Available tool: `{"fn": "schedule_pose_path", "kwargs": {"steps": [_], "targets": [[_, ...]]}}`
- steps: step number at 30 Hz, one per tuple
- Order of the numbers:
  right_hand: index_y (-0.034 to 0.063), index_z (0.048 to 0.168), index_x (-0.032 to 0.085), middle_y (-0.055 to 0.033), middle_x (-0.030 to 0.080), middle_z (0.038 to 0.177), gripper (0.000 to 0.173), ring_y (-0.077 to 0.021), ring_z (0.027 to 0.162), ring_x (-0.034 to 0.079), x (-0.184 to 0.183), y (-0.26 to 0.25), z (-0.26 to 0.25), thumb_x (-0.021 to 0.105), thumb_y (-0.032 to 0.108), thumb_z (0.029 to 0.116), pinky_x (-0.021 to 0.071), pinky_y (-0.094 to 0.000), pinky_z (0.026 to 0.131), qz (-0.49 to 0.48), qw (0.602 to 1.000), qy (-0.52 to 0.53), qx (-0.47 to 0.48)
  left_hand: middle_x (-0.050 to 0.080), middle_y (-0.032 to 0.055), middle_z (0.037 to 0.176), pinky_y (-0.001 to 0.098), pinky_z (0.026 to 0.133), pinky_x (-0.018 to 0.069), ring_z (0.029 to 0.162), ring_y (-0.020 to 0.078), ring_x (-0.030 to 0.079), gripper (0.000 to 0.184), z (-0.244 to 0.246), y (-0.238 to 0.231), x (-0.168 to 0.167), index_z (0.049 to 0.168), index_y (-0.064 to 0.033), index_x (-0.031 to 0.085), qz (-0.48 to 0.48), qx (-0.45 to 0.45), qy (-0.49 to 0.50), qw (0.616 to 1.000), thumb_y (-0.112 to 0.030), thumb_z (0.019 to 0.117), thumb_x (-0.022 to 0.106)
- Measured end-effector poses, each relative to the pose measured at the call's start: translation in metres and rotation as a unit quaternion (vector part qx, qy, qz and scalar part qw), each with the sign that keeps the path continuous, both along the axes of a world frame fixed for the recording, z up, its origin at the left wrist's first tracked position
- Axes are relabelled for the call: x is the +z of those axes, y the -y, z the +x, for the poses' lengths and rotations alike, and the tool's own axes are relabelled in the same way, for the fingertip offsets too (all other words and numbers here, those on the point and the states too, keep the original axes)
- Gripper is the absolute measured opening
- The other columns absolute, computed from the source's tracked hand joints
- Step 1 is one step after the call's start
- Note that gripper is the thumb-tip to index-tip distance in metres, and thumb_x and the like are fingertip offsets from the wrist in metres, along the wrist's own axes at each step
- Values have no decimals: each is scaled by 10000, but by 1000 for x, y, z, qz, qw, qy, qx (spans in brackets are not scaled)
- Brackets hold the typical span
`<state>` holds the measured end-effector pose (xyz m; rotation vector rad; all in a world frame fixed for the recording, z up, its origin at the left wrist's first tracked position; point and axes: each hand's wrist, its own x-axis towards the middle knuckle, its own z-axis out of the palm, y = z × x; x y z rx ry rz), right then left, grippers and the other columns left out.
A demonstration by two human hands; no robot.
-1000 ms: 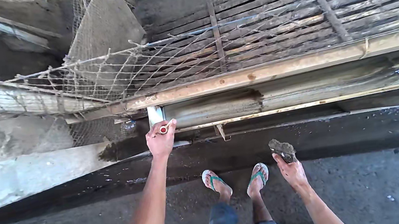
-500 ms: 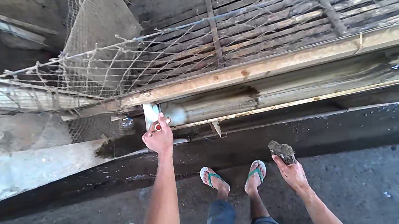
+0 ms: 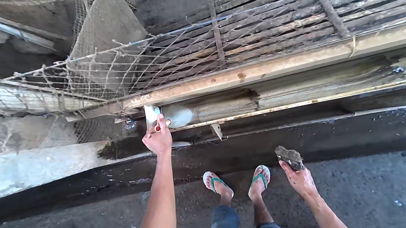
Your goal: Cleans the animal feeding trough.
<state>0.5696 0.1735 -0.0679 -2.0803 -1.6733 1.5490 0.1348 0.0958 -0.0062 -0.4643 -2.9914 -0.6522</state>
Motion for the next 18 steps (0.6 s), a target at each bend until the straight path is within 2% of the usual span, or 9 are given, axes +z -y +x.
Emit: {"fn": "schedule_pose_path", "kwargs": {"steps": [1, 2, 4, 6, 8, 10, 13, 15, 18], "targets": [[8, 1299, 647, -204, 731, 1101, 428, -301, 1045, 706, 1, -1, 4, 707, 299, 990, 511, -561, 976, 0, 1000, 1, 0, 607, 211, 1376, 623, 1094, 370, 1299, 401, 547, 626, 1, 6, 3, 1346, -70, 647, 12, -59, -16, 998, -573, 989, 540], [4, 1304, 644, -214, 728, 1111, 433, -315, 1060, 703, 1, -3, 6, 707, 296, 990, 506, -572, 984, 3, 1000, -1, -1, 520, 251, 1455, 635, 1119, 329, 1361, 439, 470, 710, 2, 7, 9, 1433, -39, 555, 16, -127, -61, 990, -557, 949, 602], [-3, 1315, 638, -234, 722, 1130, 446, -350, 1088, 696, -1, -7, 15, 702, 296, 992, 496, -605, 1002, 2, 1000, 2, -1, 565, 303, 1358, 646, 1061, 390, 1283, 491, 516, 672, 11, -5, 25, 1342, 22, 598, 8, -259, -124, 958, -491, 915, 676], [3, 1327, 632, -236, 718, 1147, 456, -358, 1105, 691, -1, -10, 25, 700, 306, 993, 489, -611, 1012, -6, 1000, 10, -1, 643, 253, 1283, 610, 1012, 472, 1226, 435, 598, 482, 20, -32, 42, 1248, -9, 682, -99, -342, -55, 933, -400, 967, 649], [4, 1334, 626, -237, 714, 1155, 457, -351, 1104, 689, -1, -14, 33, 696, 305, 998, 487, -605, 1011, -9, 1000, 15, -6, 591, 195, 1401, 618, 1039, 453, 1330, 393, 538, 445, 16, -73, 53, 1349, -100, 644, -321, -330, 100, 882, -406, 1044, 538], [3, 1335, 622, -238, 711, 1158, 457, -341, 1100, 689, -2, -18, 43, 696, 303, 998, 487, -594, 1012, -8, 1000, 14, -19, 591, 221, 1402, 699, 970, 464, 1298, 445, 555, 434, -4, -100, 37, 1347, -104, 646, -469, -285, 180, 816, -388, 1043, 523], [15, 1348, 611, -237, 708, 1157, 474, -350, 1093, 688, -5, -22, 60, 690, 326, 1000, 491, -604, 1001, -15, 999, 28, -38, 644, 283, 1247, 738, 882, 468, 1172, 488, 608, 347, -28, -108, 14, 1148, 16, 690, -580, -239, 188, 756, -257, 935, 680], [11, 1346, 613, -250, 705, 1148, 483, -368, 1078, 686, -8, -21, 72, 693, 334, 996, 487, -618, 988, -17, 998, 40, -51, 657, 276, 1220, 727, 890, 474, 1161, 473, 617, 356, -38, -107, -1, 1116, 20, 702, -635, -224, 173, 718, -267, 907, 719], [-8, 1332, 614, -271, 697, 1119, 488, -391, 1024, 683, -15, -11, 92, 686, 338, 997, 489, -632, 948, -24, 995, 49, -80, 654, 278, 1231, 710, 928, 455, 1185, 460, 608, 359, -45, -113, -10, 1103, 27, 706, -680, -214, 183, 677, -291, 938, 692]]}}
